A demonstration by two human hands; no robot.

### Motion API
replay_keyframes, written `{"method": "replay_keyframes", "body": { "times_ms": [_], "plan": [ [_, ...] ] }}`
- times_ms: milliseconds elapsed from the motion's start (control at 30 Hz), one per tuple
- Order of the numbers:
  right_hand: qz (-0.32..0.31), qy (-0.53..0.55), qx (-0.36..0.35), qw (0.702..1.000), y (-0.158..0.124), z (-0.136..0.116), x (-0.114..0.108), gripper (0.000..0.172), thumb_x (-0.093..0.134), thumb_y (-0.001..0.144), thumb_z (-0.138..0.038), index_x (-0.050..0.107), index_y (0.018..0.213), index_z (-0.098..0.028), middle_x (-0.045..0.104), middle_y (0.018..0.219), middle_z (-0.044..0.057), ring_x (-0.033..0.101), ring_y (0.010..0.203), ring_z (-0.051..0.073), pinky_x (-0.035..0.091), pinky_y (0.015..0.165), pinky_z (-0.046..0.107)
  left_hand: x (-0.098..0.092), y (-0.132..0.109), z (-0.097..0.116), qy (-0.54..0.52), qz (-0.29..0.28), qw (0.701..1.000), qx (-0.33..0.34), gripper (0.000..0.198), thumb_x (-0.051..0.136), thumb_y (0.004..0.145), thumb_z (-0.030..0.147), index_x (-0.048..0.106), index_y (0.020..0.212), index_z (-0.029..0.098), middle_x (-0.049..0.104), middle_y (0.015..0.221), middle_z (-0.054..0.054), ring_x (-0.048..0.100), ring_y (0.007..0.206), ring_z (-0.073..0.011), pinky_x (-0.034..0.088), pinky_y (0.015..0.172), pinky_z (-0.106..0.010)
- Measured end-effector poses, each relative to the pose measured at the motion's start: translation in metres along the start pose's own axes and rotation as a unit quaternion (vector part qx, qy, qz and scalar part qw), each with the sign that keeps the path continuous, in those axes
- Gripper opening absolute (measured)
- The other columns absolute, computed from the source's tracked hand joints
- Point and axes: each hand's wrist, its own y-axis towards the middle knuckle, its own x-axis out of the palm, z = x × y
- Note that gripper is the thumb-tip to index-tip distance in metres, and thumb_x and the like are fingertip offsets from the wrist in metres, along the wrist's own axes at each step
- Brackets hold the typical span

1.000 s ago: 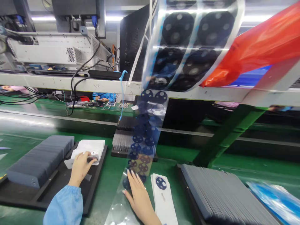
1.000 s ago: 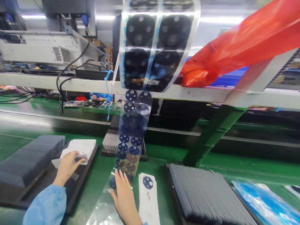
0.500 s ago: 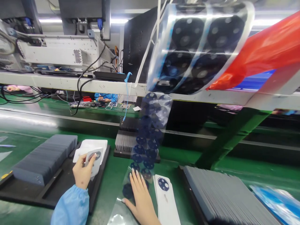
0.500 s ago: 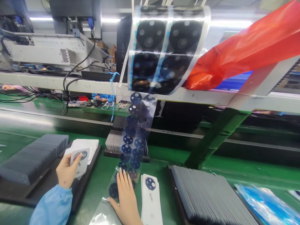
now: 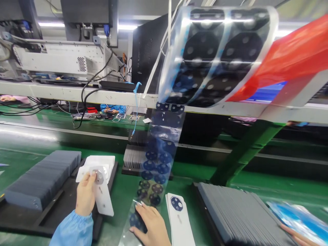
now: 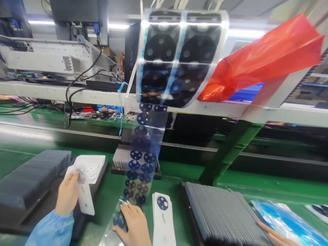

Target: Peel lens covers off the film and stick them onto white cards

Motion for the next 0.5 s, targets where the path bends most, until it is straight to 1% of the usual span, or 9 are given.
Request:
{"method": "replay_keyframes", "body": {
  "times_ms": [67, 133, 167, 233, 300, 367, 433, 467, 500],
  "plan": [
    [0.051, -0.034, -0.041, 0.997, 0.001, 0.004, 0.000, 0.070, 0.052, 0.080, -0.064, 0.038, 0.140, -0.031, 0.021, 0.149, -0.002, 0.023, 0.140, 0.027, 0.030, 0.116, 0.049, 0.002, -0.002, -0.006, 0.016, -0.049, 0.997, -0.057, 0.061, 0.084, 0.042, 0.054, 0.065, 0.085, 0.014, 0.065, 0.087, -0.001, 0.058, 0.083, -0.0080, 0.049, 0.073, -0.012],
    [0.092, -0.065, -0.065, 0.991, 0.002, 0.009, 0.002, 0.080, 0.049, 0.081, -0.065, 0.017, 0.147, -0.033, 0.003, 0.152, -0.001, 0.009, 0.143, 0.029, 0.026, 0.116, 0.054, 0.007, -0.008, -0.014, 0.036, -0.097, 0.990, -0.099, 0.058, 0.084, 0.044, 0.052, 0.065, 0.081, 0.012, 0.065, 0.082, -0.003, 0.058, 0.081, -0.0097, 0.049, 0.074, -0.014],
    [0.099, -0.078, -0.072, 0.989, 0.002, 0.012, 0.004, 0.084, 0.047, 0.081, -0.066, 0.009, 0.149, -0.032, -0.001, 0.152, 0.000, 0.007, 0.143, 0.030, 0.026, 0.115, 0.055, 0.010, -0.012, -0.017, 0.046, -0.126, 0.984, -0.118, 0.054, 0.083, 0.047, 0.051, 0.066, 0.079, 0.011, 0.065, 0.080, -0.003, 0.058, 0.079, -0.0100, 0.049, 0.073, -0.015],
    [0.093, -0.101, -0.085, 0.987, 0.003, 0.020, 0.012, 0.087, 0.043, 0.082, -0.068, 0.003, 0.149, -0.030, -0.002, 0.152, 0.003, 0.009, 0.142, 0.032, 0.029, 0.113, 0.055, 0.017, -0.022, -0.022, 0.063, -0.185, 0.969, -0.151, 0.045, 0.080, 0.057, 0.047, 0.066, 0.080, 0.010, 0.064, 0.078, -0.004, 0.057, 0.075, -0.0100, 0.048, 0.070, -0.016],
    [0.091, -0.128, -0.107, 0.982, 0.007, 0.029, 0.025, 0.089, 0.044, 0.080, -0.070, 0.004, 0.149, -0.028, 0.001, 0.152, 0.006, 0.017, 0.140, 0.034, 0.035, 0.110, 0.054, 0.023, -0.033, -0.024, 0.081, -0.246, 0.951, -0.169, 0.041, 0.075, 0.065, 0.045, 0.067, 0.086, 0.011, 0.062, 0.078, -0.003, 0.055, 0.074, -0.0086, 0.046, 0.068, -0.014],
    [0.120, -0.167, -0.137, 0.969, 0.013, 0.040, 0.046, 0.083, 0.046, 0.083, -0.062, 0.009, 0.149, -0.028, 0.010, 0.151, 0.006, 0.028, 0.137, 0.033, 0.043, 0.105, 0.050, 0.030, -0.041, -0.022, 0.101, -0.296, 0.933, -0.179, 0.041, 0.069, 0.072, 0.047, 0.067, 0.096, 0.014, 0.060, 0.080, -0.002, 0.053, 0.073, -0.0062, 0.043, 0.067, -0.012],
    [0.213, -0.208, -0.166, 0.940, 0.024, 0.050, 0.072, 0.065, 0.043, 0.090, -0.044, 0.017, 0.148, -0.030, 0.025, 0.148, 0.005, 0.042, 0.129, 0.029, 0.051, 0.099, 0.043, 0.040, -0.048, -0.017, 0.118, -0.338, 0.916, -0.183, 0.043, 0.063, 0.077, 0.048, 0.065, 0.105, 0.016, 0.058, 0.078, -0.001, 0.049, 0.069, -0.0045, 0.040, 0.064, -0.011],
    [0.286, -0.215, -0.174, 0.918, 0.029, 0.053, 0.085, 0.057, 0.039, 0.093, -0.037, 0.021, 0.147, -0.032, 0.036, 0.143, 0.004, 0.050, 0.122, 0.026, 0.055, 0.093, 0.040, 0.047, -0.052, -0.014, 0.125, -0.357, 0.907, -0.183, 0.044, 0.060, 0.079, 0.049, 0.064, 0.110, 0.017, 0.057, 0.077, -0.001, 0.048, 0.067, -0.0046, 0.039, 0.062, -0.012],
    [0.374, -0.209, -0.185, 0.884, 0.034, 0.056, 0.097, 0.052, 0.034, 0.094, -0.034, 0.025, 0.145, -0.033, 0.047, 0.135, 0.005, 0.058, 0.112, 0.025, 0.058, 0.085, 0.039, 0.055, -0.055, -0.009, 0.133, -0.379, 0.898, -0.180, 0.046, 0.057, 0.081, 0.049, 0.061, 0.114, 0.018, 0.056, 0.076, -0.001, 0.048, 0.066, -0.0051, 0.038, 0.062, -0.013]
  ]
}}
